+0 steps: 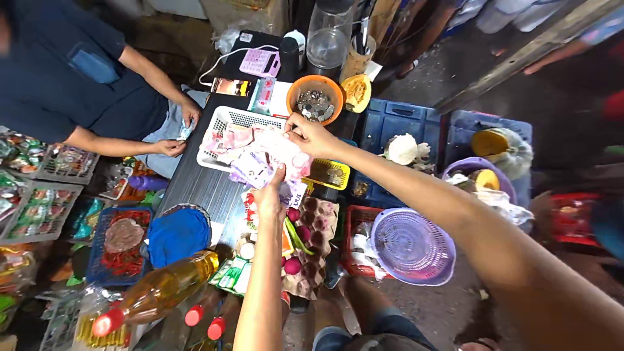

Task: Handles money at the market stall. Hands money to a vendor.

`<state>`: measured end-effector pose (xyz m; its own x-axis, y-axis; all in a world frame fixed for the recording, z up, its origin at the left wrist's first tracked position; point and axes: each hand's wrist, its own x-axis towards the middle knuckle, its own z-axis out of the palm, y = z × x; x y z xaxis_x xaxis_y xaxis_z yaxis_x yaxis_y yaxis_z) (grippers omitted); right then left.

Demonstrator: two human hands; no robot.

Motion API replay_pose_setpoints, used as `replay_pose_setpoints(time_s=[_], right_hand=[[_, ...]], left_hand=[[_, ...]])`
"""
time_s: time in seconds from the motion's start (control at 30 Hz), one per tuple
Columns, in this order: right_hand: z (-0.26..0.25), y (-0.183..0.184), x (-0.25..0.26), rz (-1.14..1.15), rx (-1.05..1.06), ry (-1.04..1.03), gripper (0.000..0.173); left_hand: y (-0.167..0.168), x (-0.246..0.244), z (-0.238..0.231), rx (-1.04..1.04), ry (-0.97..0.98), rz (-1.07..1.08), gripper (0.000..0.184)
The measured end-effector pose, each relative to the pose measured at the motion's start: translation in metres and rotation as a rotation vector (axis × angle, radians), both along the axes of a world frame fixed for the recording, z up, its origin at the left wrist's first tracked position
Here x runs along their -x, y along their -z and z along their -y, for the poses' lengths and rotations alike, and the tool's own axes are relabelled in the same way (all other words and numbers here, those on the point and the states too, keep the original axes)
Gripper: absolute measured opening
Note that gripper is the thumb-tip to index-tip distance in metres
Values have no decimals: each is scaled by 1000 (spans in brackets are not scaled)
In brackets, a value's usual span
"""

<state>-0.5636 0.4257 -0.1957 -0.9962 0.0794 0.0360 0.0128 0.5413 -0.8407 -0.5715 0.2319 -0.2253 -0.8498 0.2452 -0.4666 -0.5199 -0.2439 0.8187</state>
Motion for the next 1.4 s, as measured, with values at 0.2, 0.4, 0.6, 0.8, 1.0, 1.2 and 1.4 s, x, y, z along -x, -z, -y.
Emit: replay_pose_setpoints(time_s=[0.2,0.4,0.6,0.8,1.0,1.2,1.4], right_hand=[[-2,19,13,-13,61,542,30],[39,55,68,279,163,444,54],[101,28,-22,13,294,-277,29],[140,33,-101,-9,501,189,34],[149,37,-164,431,325,84,53],[40,62,-158,410,-194,202,31],[-28,134,-99,440,-703,-199,19]], left_hand=[[-5,-6,16,111,-40,-154,62],[-15,-18,59,394,-121,-317,58],[-17,-12,102,247,-101,-317,47],[-18,-82,95,205,27,-104,44],[16,-120,73,105,-51,223,36],[16,-107,86,-103,-130,217,43],[24,-122,61,-16,66,221,41]])
